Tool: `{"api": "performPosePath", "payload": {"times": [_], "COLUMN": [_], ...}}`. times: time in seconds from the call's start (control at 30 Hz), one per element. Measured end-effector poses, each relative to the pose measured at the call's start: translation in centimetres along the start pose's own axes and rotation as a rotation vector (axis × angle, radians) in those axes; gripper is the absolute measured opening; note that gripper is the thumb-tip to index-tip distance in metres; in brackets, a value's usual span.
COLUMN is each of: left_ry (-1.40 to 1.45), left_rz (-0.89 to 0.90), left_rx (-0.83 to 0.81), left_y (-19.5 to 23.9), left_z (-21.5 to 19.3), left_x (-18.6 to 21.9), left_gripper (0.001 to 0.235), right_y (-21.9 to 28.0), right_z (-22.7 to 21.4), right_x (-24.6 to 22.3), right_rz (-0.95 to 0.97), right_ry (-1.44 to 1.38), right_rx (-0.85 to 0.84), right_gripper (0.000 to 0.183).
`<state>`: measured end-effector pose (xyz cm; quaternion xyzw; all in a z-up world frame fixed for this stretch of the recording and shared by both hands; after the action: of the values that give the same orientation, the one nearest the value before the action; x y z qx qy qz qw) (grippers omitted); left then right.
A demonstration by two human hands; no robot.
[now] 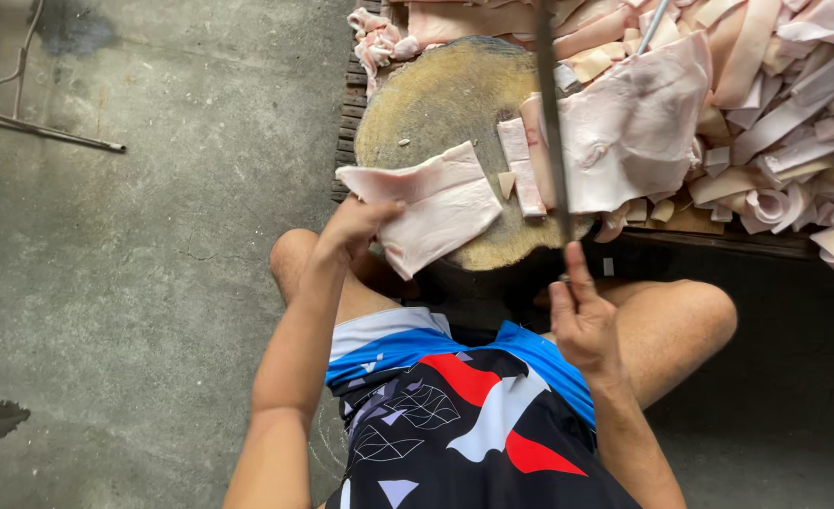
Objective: The person sits on the floor and uses a large knife to slice a piece of raw pork belly on a round wooden cutting board. They cut the meat into strips and then into smaller pieces, placing the cut portions onto a nearby pile.
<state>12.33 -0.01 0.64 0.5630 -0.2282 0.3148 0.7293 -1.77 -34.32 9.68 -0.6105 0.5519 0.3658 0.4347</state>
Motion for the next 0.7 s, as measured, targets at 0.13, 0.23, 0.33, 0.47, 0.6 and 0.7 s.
{"api": "performPosePath", "payload": {"times": [0.13,0.23,0.33,0.47,0.6,0.7], "left_ry": [0.016,0.161,0.253,0.174,0.212,0.168], "left_rz": [-0.179,-0.056,0.056,0.081,0.087,0.007], "left_rx": [0.093,0.017,-0.008,0.016,-0.031,0.067], "left_y": [-0.5,-0.9,-1.0,-1.4,-0.4,-0.2], "left_z": [1.0,0.3,-0.8,-0.4,-0.1,-0.3], "left_x": [0.8,-0.3,-1.1,-0.6,-0.8,-1.0], "left_gripper": [0.045,0.037,0.034,0.034,0.033,0.036], "right_y": [0.3,-0.7,-1.2,-1.4,1.1,0.1], "right_z": [3.4,6.6,6.5,2.7,-2.2,-1.4], "right_x": [-0.2,-0.4,-1.1,-3.8,-8.0,-5.4], "right_rz": [-0.175,-0.347,-0.237,-0.035,-0.521,-0.515], "right_ry": [0.163,0.292,0.086,-0.169,-0.502,-0.943], "right_rx": [-0.120,-0.154,-0.161,-0.150,-0.167,-0.369], "right_gripper": [0.058,0.059,0.058,0.059,0.044,0.026]}}
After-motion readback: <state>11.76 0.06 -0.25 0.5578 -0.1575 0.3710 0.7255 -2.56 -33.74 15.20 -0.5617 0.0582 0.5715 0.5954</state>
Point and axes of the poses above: each hand's wrist, its own y-axis away from the middle knuckle, its own z-axis out of the palm, x = y × z, the point moved 6 cm from there along -y, towards the middle knuckle, and after that the axes turned 15 degrees about -z, right-handed, at the moved point
